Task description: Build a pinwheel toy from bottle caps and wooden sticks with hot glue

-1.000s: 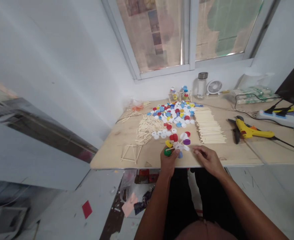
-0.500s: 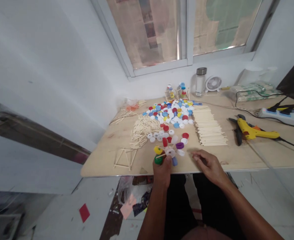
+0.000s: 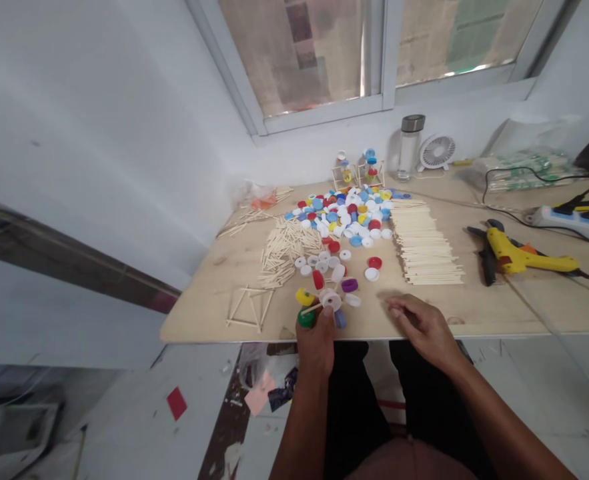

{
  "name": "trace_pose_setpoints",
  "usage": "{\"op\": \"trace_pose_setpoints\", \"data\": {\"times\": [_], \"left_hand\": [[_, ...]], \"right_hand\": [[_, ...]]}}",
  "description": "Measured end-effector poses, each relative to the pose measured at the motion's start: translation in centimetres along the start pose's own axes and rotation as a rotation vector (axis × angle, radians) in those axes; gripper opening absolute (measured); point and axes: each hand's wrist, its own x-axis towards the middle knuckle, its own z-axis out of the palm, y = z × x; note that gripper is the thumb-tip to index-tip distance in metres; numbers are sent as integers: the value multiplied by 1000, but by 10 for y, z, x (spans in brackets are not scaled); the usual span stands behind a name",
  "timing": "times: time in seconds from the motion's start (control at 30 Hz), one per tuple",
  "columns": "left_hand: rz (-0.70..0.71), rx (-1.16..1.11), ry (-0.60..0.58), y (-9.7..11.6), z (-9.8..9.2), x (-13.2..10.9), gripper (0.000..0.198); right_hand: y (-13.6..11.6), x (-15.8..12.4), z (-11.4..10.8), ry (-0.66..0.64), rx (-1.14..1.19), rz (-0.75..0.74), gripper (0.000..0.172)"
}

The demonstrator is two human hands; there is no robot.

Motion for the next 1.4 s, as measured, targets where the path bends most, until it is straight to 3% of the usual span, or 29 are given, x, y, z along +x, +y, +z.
{"op": "trace_pose_setpoints", "data": {"times": [0.43,1.23,1.4], "left_hand": [[31,-61,-36,2,-7,4,28],[-9,-123,-34,0,-10,2,34],[-9,-176,-59,0,-14,4,32]], "right_hand": [[-6,0,-1,9,-47,-9,23],[-2,-1,3,31,-202,-29,24],[-14,21,4,37,-390,-219,25]]}}
